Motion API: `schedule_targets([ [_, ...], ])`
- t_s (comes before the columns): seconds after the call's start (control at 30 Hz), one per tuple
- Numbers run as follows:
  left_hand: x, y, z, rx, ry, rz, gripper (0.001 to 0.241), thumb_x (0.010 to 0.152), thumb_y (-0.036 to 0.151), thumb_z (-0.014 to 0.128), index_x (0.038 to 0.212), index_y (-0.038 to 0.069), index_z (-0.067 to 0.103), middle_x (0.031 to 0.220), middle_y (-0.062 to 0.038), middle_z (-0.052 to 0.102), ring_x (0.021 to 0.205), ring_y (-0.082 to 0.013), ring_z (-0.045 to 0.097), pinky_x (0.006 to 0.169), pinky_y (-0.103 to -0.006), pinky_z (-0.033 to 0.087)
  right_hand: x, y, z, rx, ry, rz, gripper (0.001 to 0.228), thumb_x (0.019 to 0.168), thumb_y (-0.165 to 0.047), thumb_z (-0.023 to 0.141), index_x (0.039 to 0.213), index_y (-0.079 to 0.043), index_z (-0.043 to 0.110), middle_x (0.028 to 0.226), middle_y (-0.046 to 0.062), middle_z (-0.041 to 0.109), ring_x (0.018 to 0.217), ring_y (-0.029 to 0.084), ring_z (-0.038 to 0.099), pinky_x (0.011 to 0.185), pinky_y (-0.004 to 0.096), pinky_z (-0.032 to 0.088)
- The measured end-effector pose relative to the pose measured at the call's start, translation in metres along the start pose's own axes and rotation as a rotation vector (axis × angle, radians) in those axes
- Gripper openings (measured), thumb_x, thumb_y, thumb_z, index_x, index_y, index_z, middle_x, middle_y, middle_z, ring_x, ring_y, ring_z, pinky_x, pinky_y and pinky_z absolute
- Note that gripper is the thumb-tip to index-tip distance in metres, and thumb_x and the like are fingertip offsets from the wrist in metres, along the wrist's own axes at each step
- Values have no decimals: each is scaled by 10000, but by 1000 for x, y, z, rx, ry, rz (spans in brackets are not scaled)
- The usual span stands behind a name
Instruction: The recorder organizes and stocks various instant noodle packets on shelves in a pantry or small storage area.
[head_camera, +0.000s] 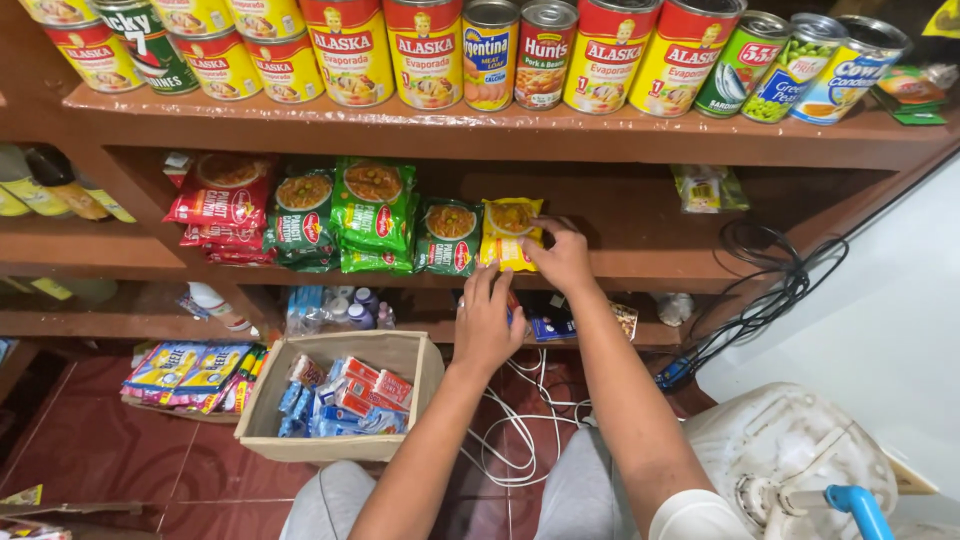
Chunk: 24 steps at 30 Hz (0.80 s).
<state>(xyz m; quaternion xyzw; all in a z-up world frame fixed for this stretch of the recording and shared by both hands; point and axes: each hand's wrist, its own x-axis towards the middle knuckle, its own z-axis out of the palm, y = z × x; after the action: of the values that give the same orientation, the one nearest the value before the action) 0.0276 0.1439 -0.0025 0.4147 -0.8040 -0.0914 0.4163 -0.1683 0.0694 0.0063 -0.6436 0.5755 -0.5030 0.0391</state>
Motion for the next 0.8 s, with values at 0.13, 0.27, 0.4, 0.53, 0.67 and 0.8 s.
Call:
schedule_targets([
  [0.13,-5,-3,0,-13,20,25,660,780,166,742,1388,22,528,1484,-192,464,1430,-399,388,1090,-567,422,-1,-11,-3,25,-24,70,464,795,-289,804,1166,-18,743,1138,236,722,1061,350,720,953,390,551],
  [0.27,-9,1,-2,-12,-48,11,637,788,168,742,1387,57,556,1478,-173,481,1430,-388,390,1067,-569,414,0,-19,-7,80,58,152,520,845,-322,788,1249,-11,687,1154,232,721,1072,335,717,947,388,540],
  [0.4,-17,8,-3,-27,-37,-17,563,799,172,744,1334,73,600,1446,-158,511,1414,-376,410,1067,-568,410,-1,1,-1,47,108,143,461,857,-299,788,1202,0,726,1196,240,709,1122,321,686,981,371,513],
  [0.53,-32,4,7,-123,3,-47,545,790,151,753,1303,50,600,1428,-163,529,1396,-393,418,1082,-542,414,-3,30,9,140,120,204,433,927,-313,731,1224,1,709,1185,193,743,1133,265,705,1008,353,512],
  [0.67,-42,-4,19,-404,168,-165,432,819,93,749,1236,25,658,1251,-173,653,1202,-336,595,1037,-440,488,-10,35,5,592,106,330,497,969,-276,647,1371,5,565,1355,189,629,1256,275,594,1012,389,507],
  [0.8,-39,5,-5,-638,224,-395,270,898,113,742,1148,21,702,937,-108,770,866,-189,752,809,-315,571,-11,56,11,948,5,303,564,1018,-254,591,1489,11,426,1569,215,441,1441,289,415,1150,408,376],
])
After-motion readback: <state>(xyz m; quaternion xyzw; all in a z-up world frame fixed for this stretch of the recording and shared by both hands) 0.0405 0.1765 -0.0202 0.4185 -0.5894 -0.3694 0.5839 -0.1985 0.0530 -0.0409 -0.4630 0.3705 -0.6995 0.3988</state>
